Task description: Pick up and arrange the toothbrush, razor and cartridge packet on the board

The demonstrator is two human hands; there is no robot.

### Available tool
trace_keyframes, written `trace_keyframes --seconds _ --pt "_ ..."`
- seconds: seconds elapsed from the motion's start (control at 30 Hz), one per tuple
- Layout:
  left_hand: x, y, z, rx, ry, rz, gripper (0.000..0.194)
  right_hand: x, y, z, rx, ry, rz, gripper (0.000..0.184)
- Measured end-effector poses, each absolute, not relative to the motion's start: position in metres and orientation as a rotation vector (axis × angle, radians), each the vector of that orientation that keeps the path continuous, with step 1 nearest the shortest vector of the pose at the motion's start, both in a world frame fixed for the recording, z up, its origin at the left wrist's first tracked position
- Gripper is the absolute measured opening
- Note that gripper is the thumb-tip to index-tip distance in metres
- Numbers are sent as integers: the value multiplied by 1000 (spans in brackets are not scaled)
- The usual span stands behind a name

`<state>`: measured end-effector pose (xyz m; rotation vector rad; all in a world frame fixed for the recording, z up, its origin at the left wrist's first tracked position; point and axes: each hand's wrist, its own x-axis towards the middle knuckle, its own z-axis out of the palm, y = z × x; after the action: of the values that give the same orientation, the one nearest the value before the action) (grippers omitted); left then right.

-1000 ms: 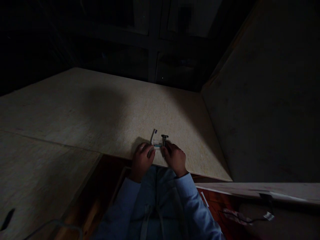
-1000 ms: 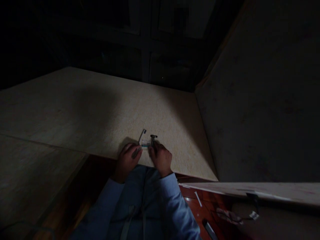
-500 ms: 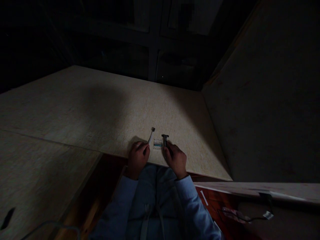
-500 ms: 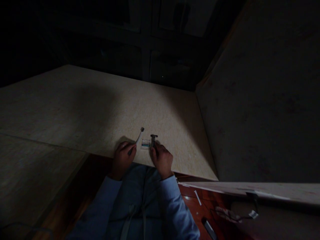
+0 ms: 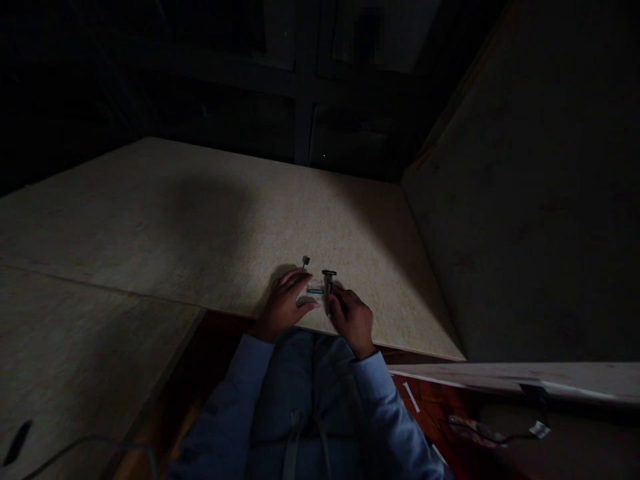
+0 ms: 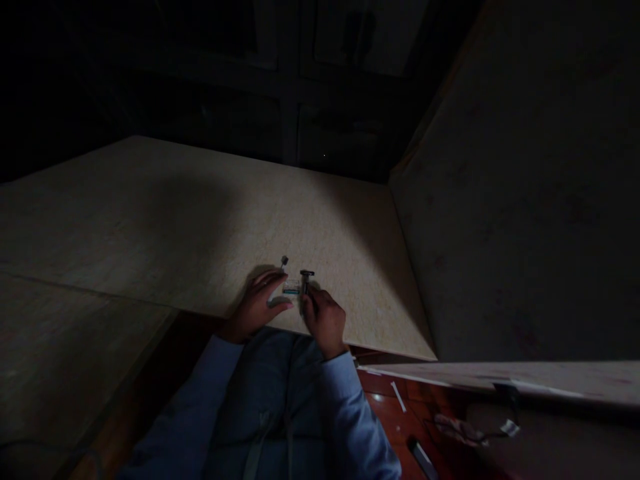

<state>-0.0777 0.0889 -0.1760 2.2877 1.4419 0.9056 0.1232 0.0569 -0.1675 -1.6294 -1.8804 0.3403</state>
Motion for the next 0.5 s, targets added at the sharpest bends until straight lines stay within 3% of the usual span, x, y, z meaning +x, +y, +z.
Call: trace_keyframes --seconds 0.23,0.5 --pt "-77 95 -178 2288 1454 907 47 124 57 -166 -1598 -1856 392 36" --pt "-76 92 -178 2273 1474 911 46 125 56 -165 -1600 -1855 412 36"
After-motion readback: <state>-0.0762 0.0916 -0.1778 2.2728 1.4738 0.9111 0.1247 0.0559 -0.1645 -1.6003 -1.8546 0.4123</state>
